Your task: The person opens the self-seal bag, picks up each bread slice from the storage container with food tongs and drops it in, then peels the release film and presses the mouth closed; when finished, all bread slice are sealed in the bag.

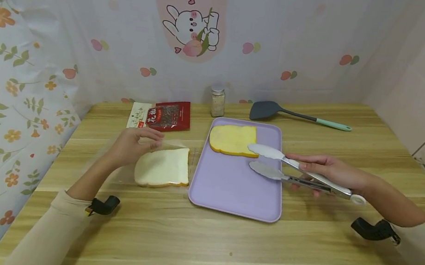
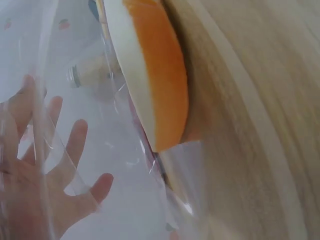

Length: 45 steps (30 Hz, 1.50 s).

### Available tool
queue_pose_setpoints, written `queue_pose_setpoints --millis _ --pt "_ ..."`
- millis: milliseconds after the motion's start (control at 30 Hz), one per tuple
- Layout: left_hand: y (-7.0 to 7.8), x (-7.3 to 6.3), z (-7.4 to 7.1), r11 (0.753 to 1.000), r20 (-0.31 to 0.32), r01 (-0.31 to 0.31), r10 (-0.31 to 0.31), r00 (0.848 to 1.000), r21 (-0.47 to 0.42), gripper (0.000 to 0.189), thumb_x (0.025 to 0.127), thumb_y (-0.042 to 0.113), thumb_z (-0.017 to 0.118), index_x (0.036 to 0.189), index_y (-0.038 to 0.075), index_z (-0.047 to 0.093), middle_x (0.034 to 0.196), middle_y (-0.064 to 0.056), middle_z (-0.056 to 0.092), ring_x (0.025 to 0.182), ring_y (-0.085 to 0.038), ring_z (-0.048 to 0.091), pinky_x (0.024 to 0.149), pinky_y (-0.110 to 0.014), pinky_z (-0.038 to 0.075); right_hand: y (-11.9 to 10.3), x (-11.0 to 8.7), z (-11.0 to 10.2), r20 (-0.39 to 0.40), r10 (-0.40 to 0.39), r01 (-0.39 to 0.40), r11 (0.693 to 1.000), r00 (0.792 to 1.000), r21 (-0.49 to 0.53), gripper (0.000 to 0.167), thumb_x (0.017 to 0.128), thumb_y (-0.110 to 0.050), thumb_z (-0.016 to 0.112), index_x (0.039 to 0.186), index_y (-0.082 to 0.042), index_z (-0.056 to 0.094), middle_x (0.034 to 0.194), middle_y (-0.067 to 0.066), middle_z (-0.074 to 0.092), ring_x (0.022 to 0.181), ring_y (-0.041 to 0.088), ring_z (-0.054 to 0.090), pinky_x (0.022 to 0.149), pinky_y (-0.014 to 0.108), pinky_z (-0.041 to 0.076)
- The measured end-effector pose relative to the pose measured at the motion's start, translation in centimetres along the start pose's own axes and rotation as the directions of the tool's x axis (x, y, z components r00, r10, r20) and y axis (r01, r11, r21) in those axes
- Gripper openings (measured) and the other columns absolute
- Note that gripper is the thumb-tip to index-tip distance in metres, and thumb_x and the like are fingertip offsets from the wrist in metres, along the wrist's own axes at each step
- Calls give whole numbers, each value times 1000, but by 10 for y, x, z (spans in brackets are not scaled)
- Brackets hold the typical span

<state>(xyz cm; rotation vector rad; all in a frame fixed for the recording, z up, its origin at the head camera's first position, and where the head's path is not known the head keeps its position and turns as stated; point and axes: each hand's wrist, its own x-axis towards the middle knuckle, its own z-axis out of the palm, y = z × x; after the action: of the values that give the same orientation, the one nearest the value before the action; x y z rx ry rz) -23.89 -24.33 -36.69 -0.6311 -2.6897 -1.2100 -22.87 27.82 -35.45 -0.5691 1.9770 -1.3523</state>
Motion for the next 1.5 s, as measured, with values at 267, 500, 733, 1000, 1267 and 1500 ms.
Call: queue_pose_setpoints --millis 267,500,733,1000,1267,1500 --pt "2 3 0 1000 -40 12 -12 999 4 13 89 7 74 99 -1 77 113 -15 71 113 -33 63 104 -53 42 -4 1 -1 -43 69 -67 997 997 34 44 108 -30 42 152 -36 40 116 29 65 64 20 64 44 23 44" --pt "0 3 -3 1000 -63 9 -8 998 12 13 88 6 74 98 -2 77 113 -16 71 114 -34 63 103 -53 42 -11 3 2 -85 177 -167 979 981 119 52 106 -39 46 156 -31 33 111 30 67 54 12 59 41 22 42" --pt "1 2 -3 1000 -72 13 -15 997 -22 14 89 8 73 99 -3 76 114 -17 71 115 -35 62 103 -53 43 -30 3 7 -137 257 -241 963 957 121 59 104 -44 47 157 -29 29 106 26 70 52 12 57 42 23 41" --pt "0 2 -2 999 -73 17 -19 997 -28 17 90 10 73 99 -3 76 115 -18 70 114 -35 62 101 -53 45 -36 2 9 -164 273 -256 960 948 114 57 104 -44 47 157 -30 30 106 26 70 53 14 58 42 23 42" --pt "0 1 -1 999 -54 38 -39 998 -30 19 91 13 73 101 -3 76 114 -17 70 115 -34 61 100 -53 45 -39 4 13 -201 253 -234 966 946 114 55 104 -38 45 156 -31 30 106 23 71 56 17 61 44 26 46" --pt "1 1 -1 999 -47 38 -39 998 -23 18 91 10 73 101 -4 76 113 -17 70 114 -34 62 100 -52 45 -32 5 10 -189 185 -175 982 964 69 53 105 -39 47 156 -31 33 106 24 71 57 20 62 42 26 44"
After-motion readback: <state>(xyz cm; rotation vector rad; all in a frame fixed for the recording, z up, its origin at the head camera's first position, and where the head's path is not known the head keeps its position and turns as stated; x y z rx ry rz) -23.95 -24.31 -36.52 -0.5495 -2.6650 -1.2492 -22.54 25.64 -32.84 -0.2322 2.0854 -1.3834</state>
